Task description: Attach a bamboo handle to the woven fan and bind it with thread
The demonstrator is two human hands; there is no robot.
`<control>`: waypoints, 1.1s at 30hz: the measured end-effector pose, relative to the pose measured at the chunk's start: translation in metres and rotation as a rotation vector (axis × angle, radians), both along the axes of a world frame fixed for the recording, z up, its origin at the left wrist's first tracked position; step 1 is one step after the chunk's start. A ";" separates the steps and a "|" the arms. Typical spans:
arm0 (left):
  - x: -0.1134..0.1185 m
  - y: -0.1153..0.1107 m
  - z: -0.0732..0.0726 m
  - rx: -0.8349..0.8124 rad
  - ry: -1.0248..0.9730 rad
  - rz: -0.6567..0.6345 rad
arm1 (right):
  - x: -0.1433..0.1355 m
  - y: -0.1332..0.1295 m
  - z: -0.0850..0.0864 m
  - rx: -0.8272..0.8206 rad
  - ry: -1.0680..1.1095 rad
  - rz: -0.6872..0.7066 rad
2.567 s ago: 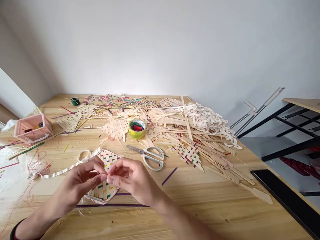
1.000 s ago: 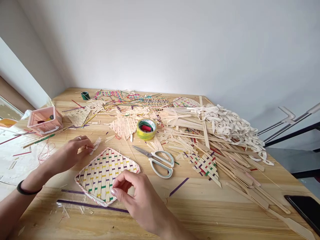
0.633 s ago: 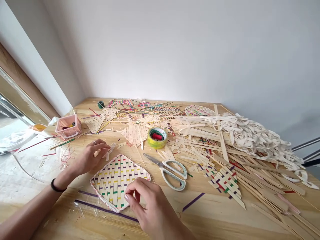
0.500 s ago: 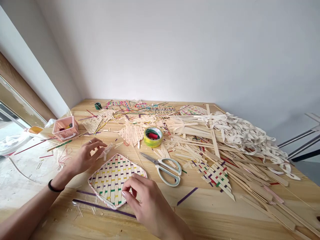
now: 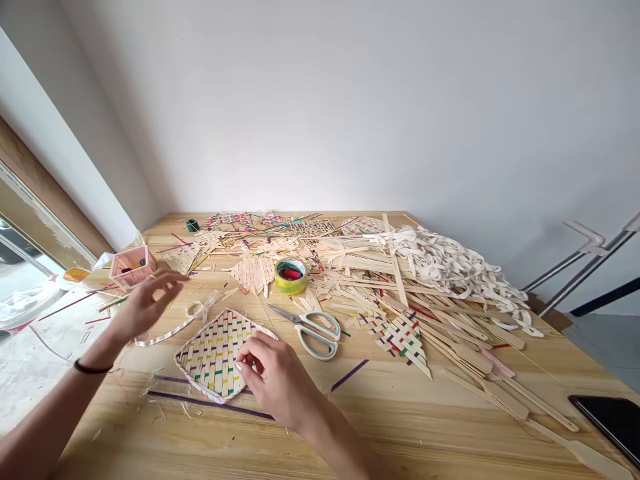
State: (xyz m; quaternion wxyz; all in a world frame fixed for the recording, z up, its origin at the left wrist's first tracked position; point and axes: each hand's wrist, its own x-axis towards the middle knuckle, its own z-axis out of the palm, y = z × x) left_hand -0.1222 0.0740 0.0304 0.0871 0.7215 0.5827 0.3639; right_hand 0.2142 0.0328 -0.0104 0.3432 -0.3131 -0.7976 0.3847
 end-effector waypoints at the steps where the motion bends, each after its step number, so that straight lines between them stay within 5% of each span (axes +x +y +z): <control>1: -0.011 -0.002 0.011 0.013 -0.003 0.041 | 0.000 -0.001 0.000 -0.003 0.001 0.001; 5: -0.056 -0.024 0.045 0.004 0.004 0.236 | 0.000 -0.003 0.001 0.007 0.011 0.022; 8: -0.081 -0.044 0.050 -0.042 0.040 0.318 | 0.000 -0.004 -0.001 0.025 0.018 0.037; 12: -0.105 -0.056 0.029 -0.128 0.108 0.367 | -0.002 -0.005 -0.004 0.053 0.018 0.048; 18: -0.122 -0.045 -0.008 -0.311 0.197 0.502 | -0.003 -0.006 -0.003 0.069 0.029 0.050; 26: -0.121 0.003 -0.023 -0.432 0.276 0.712 | -0.002 -0.004 -0.007 0.071 0.012 0.046; 33: -0.117 0.021 -0.028 -0.375 0.291 0.741 | -0.002 -0.002 -0.007 0.076 0.041 0.019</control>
